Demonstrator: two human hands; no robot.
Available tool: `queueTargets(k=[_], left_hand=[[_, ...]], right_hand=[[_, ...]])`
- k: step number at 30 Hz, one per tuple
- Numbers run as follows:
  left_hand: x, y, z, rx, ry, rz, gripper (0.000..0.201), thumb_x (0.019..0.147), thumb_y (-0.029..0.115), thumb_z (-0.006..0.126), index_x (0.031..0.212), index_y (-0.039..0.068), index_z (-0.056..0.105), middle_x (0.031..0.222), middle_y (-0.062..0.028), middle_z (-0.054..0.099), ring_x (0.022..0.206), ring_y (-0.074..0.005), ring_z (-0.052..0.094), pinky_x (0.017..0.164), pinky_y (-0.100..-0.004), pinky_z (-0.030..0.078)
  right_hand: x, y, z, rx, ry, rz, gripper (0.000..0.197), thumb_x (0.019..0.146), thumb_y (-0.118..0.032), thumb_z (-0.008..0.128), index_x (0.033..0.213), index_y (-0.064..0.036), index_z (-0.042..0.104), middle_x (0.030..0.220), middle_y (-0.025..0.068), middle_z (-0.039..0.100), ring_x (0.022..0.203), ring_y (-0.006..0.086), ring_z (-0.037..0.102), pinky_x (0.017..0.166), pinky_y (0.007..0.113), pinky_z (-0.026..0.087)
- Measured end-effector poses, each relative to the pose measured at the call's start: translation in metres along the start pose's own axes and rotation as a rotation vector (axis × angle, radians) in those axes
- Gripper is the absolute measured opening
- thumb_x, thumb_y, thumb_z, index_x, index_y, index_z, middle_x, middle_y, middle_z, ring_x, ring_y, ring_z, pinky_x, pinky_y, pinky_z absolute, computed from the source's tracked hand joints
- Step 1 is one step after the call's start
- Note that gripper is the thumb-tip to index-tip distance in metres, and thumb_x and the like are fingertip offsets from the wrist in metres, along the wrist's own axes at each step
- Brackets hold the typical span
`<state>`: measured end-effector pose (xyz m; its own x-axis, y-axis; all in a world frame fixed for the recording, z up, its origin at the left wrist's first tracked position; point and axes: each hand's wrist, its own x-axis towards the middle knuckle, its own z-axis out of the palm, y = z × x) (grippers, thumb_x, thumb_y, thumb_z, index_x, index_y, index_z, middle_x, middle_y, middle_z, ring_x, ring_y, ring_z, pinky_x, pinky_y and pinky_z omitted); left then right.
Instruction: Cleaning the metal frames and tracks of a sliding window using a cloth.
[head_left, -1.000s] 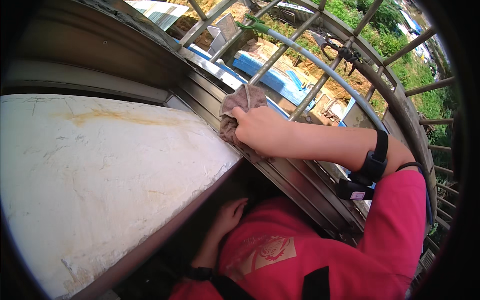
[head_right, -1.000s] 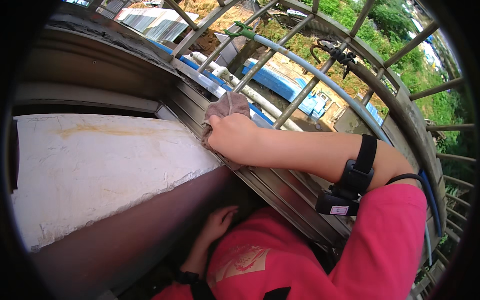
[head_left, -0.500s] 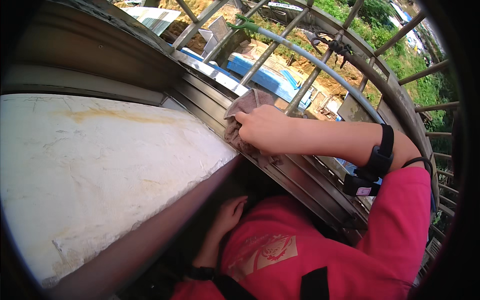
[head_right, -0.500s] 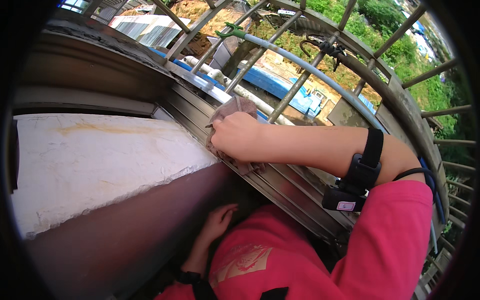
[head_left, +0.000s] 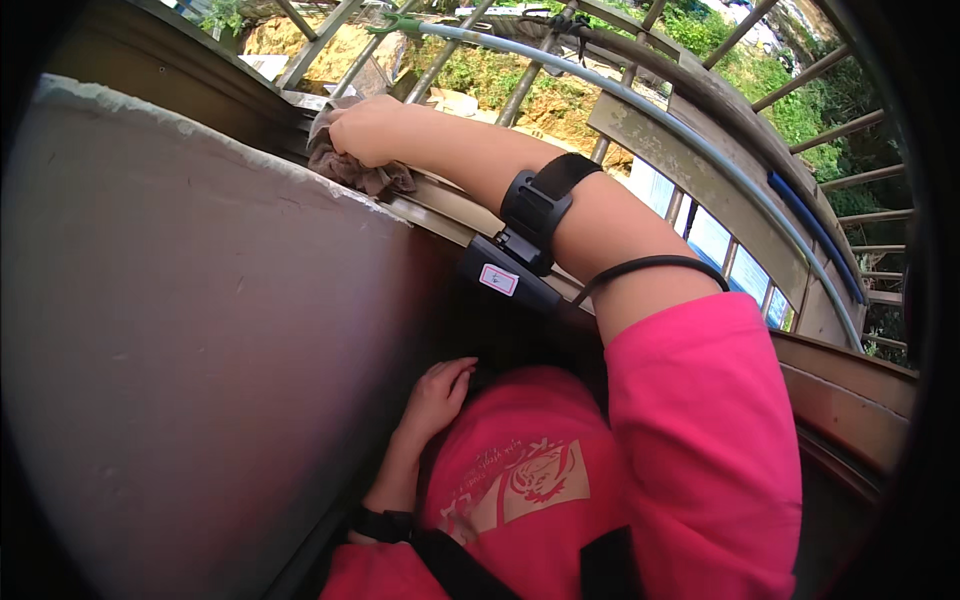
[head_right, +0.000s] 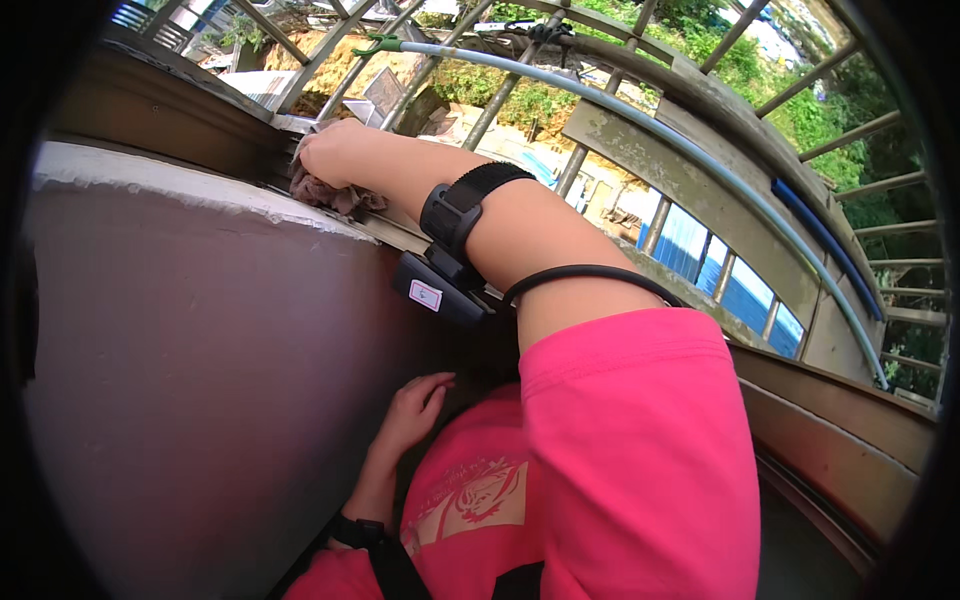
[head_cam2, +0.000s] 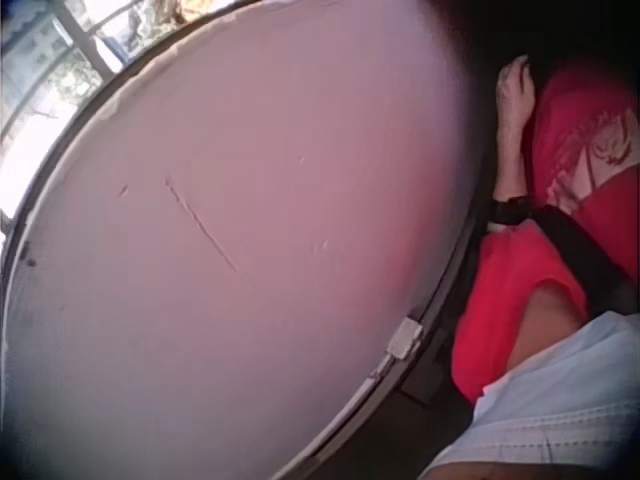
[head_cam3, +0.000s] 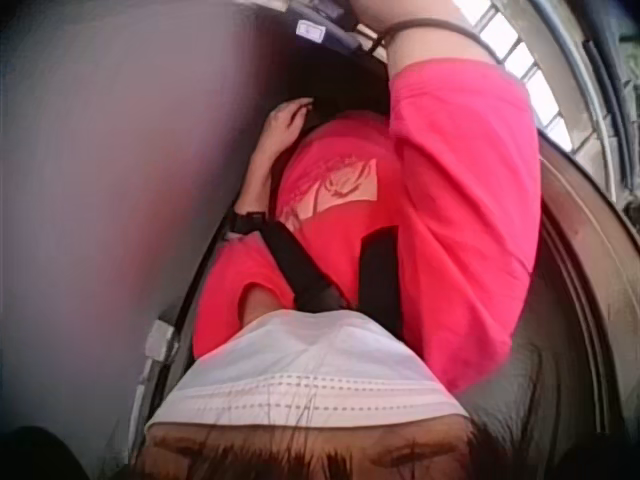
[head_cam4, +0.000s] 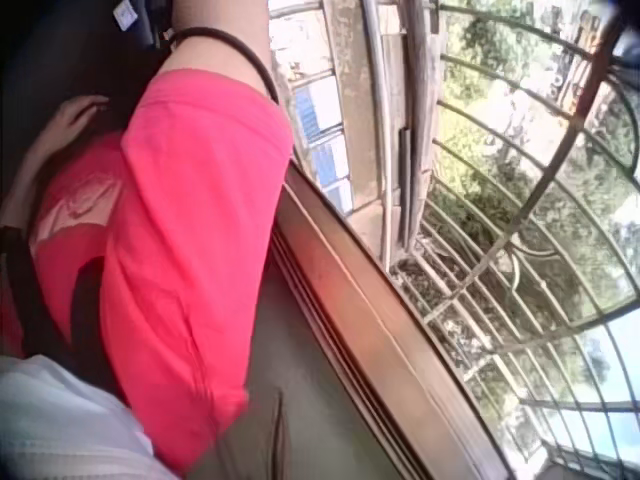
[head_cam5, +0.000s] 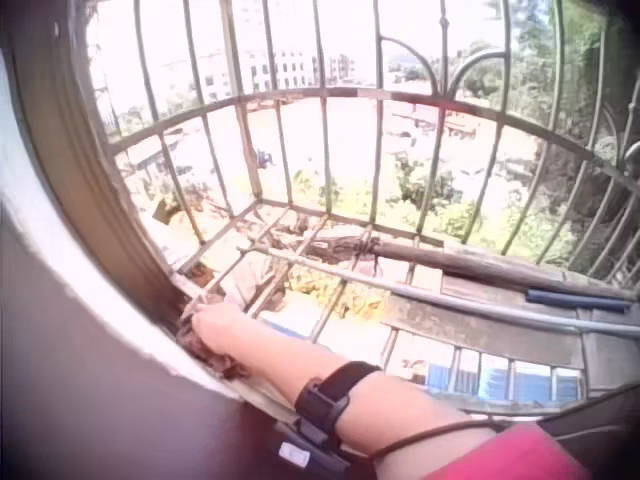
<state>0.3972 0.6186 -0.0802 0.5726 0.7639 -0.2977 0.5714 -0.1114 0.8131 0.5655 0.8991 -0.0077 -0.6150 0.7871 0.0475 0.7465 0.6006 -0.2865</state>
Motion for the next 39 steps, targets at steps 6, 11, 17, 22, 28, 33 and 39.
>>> queueTargets(k=[6, 11, 17, 22, 28, 33, 39], left_hand=[[-0.013, 0.01, 0.002, -0.01, -0.049, 0.152, 0.022, 0.085, 0.009, 0.049, 0.104, 0.003, 0.059, 0.093, -0.0129, 0.063, 0.089, -0.0252, 0.061, 0.079, -0.0326, 0.047], [-0.035, 0.002, 0.023, -0.024, -0.1, 0.228, 0.022, 0.085, 0.009, 0.049, 0.104, 0.002, 0.058, 0.094, -0.0129, 0.063, 0.088, -0.0242, 0.061, 0.078, -0.032, 0.047], [-0.05, 0.0, 0.028, -0.001, -0.172, 0.246, 0.021, 0.084, 0.01, 0.049, 0.101, 0.002, 0.059, 0.092, -0.0122, 0.063, 0.089, -0.0261, 0.06, 0.08, -0.034, 0.046], [-0.071, -0.014, 0.012, 0.002, -0.101, 0.116, 0.022, 0.085, 0.011, 0.049, 0.103, 0.003, 0.059, 0.092, -0.0133, 0.064, 0.087, -0.0253, 0.061, 0.077, -0.0325, 0.048], [-0.066, -0.017, 0.008, 0.019, -0.17, 0.049, 0.022, 0.086, 0.011, 0.049, 0.104, 0.003, 0.058, 0.093, -0.0128, 0.064, 0.085, -0.0238, 0.062, 0.075, -0.0318, 0.048], [-0.045, -0.004, 0.014, 0.027, -0.205, 0.132, 0.022, 0.086, 0.011, 0.049, 0.104, 0.003, 0.058, 0.092, -0.0129, 0.064, 0.085, -0.025, 0.062, 0.076, -0.032, 0.048], [-0.035, -0.017, 0.01, -0.015, -0.193, 0.019, 0.022, 0.086, 0.011, 0.049, 0.104, 0.003, 0.058, 0.092, -0.0131, 0.064, 0.086, -0.0252, 0.062, 0.076, -0.0319, 0.047]], right_hand=[[-0.142, -0.038, -0.013, -0.081, -0.038, 0.479, 0.022, 0.061, -0.005, 0.064, 0.081, -0.0138, 0.067, 0.094, 0.0052, 0.054, 0.089, 0.0249, 0.057, 0.071, 0.036, 0.047], [-0.283, -0.09, -0.031, -0.219, -0.167, 0.748, 0.018, 0.062, -0.005, 0.063, 0.078, -0.0131, 0.066, 0.09, 0.004, 0.052, 0.09, 0.0258, 0.052, 0.075, 0.036, 0.045], [-0.332, -0.139, -0.006, -0.664, -0.309, 0.904, 0.026, 0.067, -0.008, 0.062, 0.091, 0.0011, 0.058, 0.097, 0.0149, 0.048, 0.081, 0.0302, 0.056, 0.065, 0.037, 0.05], [-0.34, -0.133, 0.0, -0.338, -0.023, 0.976, 0.021, 0.073, -0.006, 0.055, 0.092, 0.0036, 0.056, 0.106, 0.0203, 0.047, 0.078, 0.0355, 0.055, 0.065, 0.042, 0.05], [-0.199, -0.116, 0.022, -0.28, 0.267, 0.817, 0.017, 0.072, -0.006, 0.053, 0.079, 0.006, 0.062, 0.1, 0.0176, 0.054, 0.084, 0.0352, 0.054, 0.062, 0.04, 0.053], [-0.215, -0.117, 0.036, -0.298, 0.4, 0.824, 0.013, 0.072, -0.008, 0.055, 0.082, -0.0007, 0.059, 0.097, 0.013, 0.05, 0.085, 0.0346, 0.052, 0.054, 0.034, 0.052], [-0.318, -0.132, 0.02, -0.403, 0.204, 1.133, 0.018, 0.07, -0.004, 0.056, 0.088, -0.0038, 0.055, 0.101, 0.0133, 0.048, 0.079, 0.0342, 0.055, 0.052, 0.035, 0.052]])
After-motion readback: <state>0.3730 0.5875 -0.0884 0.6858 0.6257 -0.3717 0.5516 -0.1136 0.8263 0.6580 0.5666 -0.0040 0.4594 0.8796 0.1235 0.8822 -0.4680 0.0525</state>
